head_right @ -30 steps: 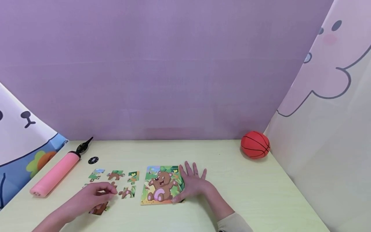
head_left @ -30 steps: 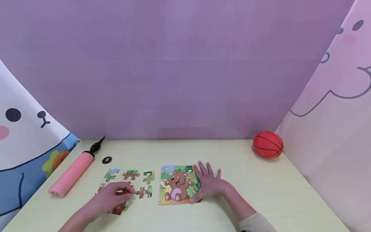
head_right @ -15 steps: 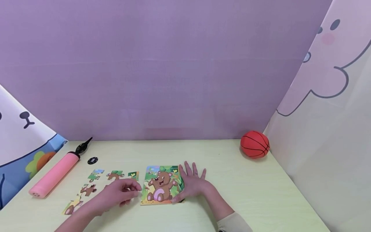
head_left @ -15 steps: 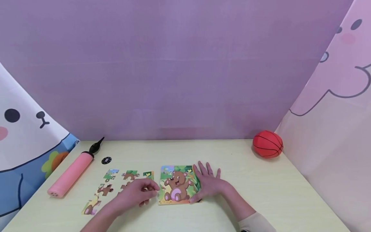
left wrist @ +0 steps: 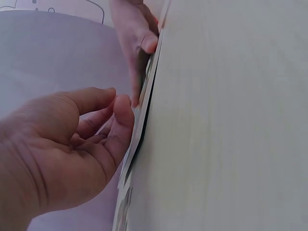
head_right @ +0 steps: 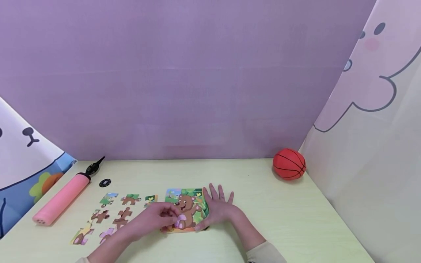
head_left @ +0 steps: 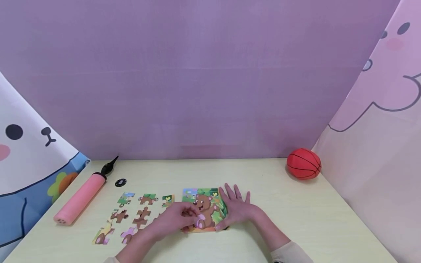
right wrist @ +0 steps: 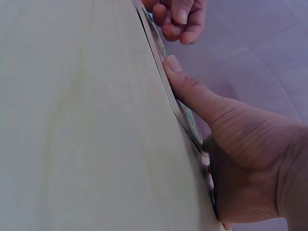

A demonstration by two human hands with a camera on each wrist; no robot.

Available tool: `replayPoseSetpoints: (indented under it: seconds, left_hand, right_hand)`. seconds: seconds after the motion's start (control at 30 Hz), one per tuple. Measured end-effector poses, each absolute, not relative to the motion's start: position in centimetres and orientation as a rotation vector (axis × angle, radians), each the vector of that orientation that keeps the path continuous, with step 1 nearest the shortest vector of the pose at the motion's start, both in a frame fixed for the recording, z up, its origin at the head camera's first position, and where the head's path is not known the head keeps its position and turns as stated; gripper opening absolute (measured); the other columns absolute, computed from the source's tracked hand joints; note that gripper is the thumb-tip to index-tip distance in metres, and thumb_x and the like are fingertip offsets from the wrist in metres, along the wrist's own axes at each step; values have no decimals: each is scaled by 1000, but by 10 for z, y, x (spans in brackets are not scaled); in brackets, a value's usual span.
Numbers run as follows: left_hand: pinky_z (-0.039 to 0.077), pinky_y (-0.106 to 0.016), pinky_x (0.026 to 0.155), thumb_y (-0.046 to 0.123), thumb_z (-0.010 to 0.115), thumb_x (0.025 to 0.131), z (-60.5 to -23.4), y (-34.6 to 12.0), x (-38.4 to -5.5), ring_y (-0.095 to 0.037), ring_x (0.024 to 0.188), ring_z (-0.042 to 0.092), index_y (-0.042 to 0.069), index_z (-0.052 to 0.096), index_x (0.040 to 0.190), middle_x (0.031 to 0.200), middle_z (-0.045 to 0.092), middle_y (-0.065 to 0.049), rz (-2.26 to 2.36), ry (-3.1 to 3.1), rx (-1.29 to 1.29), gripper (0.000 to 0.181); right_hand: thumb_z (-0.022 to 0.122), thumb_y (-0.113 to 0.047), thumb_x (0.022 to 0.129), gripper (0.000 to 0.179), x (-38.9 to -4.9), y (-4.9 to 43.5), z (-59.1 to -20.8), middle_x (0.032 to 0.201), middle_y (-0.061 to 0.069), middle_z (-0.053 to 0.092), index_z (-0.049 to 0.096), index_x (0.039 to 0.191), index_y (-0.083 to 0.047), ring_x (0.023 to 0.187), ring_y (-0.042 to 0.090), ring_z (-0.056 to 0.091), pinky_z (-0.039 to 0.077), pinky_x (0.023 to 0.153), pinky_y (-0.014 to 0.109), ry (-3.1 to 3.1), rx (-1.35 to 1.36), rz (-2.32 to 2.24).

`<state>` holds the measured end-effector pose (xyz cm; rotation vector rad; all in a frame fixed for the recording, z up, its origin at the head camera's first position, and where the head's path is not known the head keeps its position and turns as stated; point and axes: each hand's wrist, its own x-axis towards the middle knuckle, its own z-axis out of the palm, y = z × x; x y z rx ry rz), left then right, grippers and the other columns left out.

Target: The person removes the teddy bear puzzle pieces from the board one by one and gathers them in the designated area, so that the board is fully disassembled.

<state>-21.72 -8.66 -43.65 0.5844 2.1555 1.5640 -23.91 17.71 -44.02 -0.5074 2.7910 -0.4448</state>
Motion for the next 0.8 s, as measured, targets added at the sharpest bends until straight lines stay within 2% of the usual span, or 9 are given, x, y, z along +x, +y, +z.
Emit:
replayPoseSetpoints:
  seconds: [0.37, 0.6, 0.8]
  left_hand:
    - [57, -30, 60, 7, 67, 96, -442, -64, -222, -20, 70, 64, 3, 69, 108, 90, 68, -12, 1581, 2115, 596, 13]
    - [46, -23, 50, 2, 68, 92, -447, -52, -226, -15, 58, 54, -1, 67, 111, 83, 68, -11, 1598, 2108, 677, 20]
    - [42, -21, 52, -2, 69, 88, -447, -43, -229, -11, 60, 52, 2, 69, 115, 82, 64, -7, 1549, 2204, 766, 27]
  right_hand:
    - [81, -72, 65, 134, -239, 176, -441, 168, 17, -1, 12, 163, -11, 150, 47, -5, -3, 106, 79, 2796, -510, -445]
    - [81, -72, 66, 134, -239, 177, -440, 168, 17, -1, 12, 163, -10, 150, 48, -5, -3, 105, 80, 2795, -514, -449]
    - [80, -73, 66, 133, -239, 177, -441, 168, 17, -1, 12, 163, -11, 150, 48, -5, -2, 105, 81, 2796, -521, -440]
